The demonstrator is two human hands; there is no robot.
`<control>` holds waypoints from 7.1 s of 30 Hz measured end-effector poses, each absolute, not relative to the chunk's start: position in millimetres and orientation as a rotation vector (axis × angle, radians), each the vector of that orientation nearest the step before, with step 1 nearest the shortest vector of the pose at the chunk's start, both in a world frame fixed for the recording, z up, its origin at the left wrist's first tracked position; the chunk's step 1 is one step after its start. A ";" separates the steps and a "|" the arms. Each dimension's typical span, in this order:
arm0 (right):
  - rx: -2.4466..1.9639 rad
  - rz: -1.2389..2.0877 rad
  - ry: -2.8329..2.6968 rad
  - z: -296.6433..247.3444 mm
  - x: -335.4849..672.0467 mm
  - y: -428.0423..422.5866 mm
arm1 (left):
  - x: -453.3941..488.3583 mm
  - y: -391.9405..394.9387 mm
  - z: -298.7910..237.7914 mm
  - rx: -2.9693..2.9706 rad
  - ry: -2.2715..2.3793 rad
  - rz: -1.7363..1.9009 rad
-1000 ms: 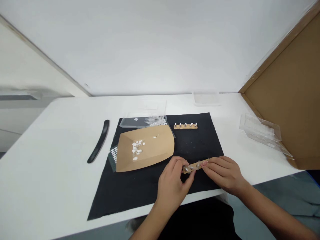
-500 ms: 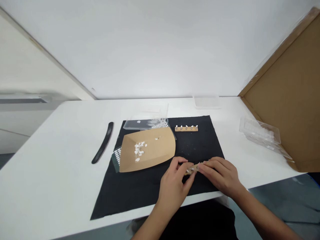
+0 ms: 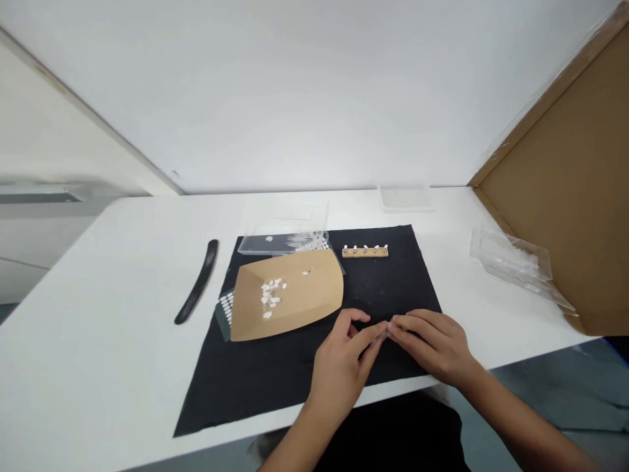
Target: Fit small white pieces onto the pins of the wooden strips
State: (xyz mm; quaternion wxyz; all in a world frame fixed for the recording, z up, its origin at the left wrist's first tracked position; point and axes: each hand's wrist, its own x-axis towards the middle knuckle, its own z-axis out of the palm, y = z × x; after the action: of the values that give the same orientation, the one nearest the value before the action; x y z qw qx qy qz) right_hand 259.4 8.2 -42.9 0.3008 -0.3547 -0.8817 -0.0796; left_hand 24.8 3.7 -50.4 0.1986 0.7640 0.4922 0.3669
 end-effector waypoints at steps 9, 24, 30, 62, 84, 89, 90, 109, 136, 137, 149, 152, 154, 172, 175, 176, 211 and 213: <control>-0.864 -0.263 -2.407 -35.5 258.8 11.2 | 25.5 4.0 -52.4 2.148 1.384 1.028; -0.798 -0.357 -2.498 -26.4 248.6 16.6 | 23.7 2.8 -54.4 2.081 1.394 1.012; -0.836 -0.286 -2.466 -31.7 247.7 15.0 | 23.9 3.6 -54.0 2.045 1.375 1.038; -0.913 -0.070 -2.373 -37.1 242.6 16.9 | 21.8 7.6 -40.0 2.082 1.243 1.264; -0.762 -0.172 -2.419 -32.4 240.6 15.7 | 18.5 9.5 -37.1 2.061 1.217 1.144; -0.720 -0.159 -2.420 -30.4 239.2 17.5 | 16.7 9.9 -38.7 2.053 1.194 1.146; -0.720 -0.150 -2.421 -30.1 238.9 17.9 | 16.3 10.2 -39.1 2.052 1.190 1.145; -0.684 -0.071 -2.599 -16.1 229.2 31.3 | 13.2 13.6 -42.9 2.015 1.148 1.119; -0.737 -0.103 -2.334 -26.5 230.5 29.6 | 3.9 -3.4 -45.9 1.803 1.254 1.098; -0.726 -0.092 -2.339 -25.7 229.9 29.6 | 3.0 -3.1 -45.7 1.796 1.254 1.081; -0.689 -0.145 -2.444 -26.3 224.1 27.4 | 0.2 -1.7 -48.1 1.774 1.199 1.062; -0.669 -0.183 -2.442 -26.3 222.9 26.9 | -0.4 -1.4 -48.8 1.767 1.192 1.054; -0.663 -0.209 -2.448 -26.2 222.2 26.7 | -0.6 -1.2 -48.6 1.763 1.186 1.060; -0.690 -0.178 -2.447 -26.5 216.2 27.3 | -2.5 -0.9 -48.5 1.765 1.194 1.051; -0.698 -0.177 -2.383 -29.6 216.4 26.0 | -1.6 -0.7 -48.7 1.770 1.196 1.075; -0.696 -0.179 -2.365 -30.4 217.0 25.6 | -1.2 -0.6 -48.6 1.772 1.193 1.082; -1.378 0.476 -1.953 -45.0 284.4 -0.7 | -8.0 5.3 -46.4 1.669 1.126 1.036; -1.396 0.395 -1.922 -42.8 302.7 -8.6 | -8.0 5.1 -47.1 1.688 1.115 1.045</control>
State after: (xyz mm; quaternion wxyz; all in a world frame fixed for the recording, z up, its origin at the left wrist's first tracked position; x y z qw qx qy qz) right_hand 302.7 -8.6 -42.8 0.3588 -0.5411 -0.7450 0.1533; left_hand -8.0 5.1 -47.1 0.4191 0.6731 0.4445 0.4168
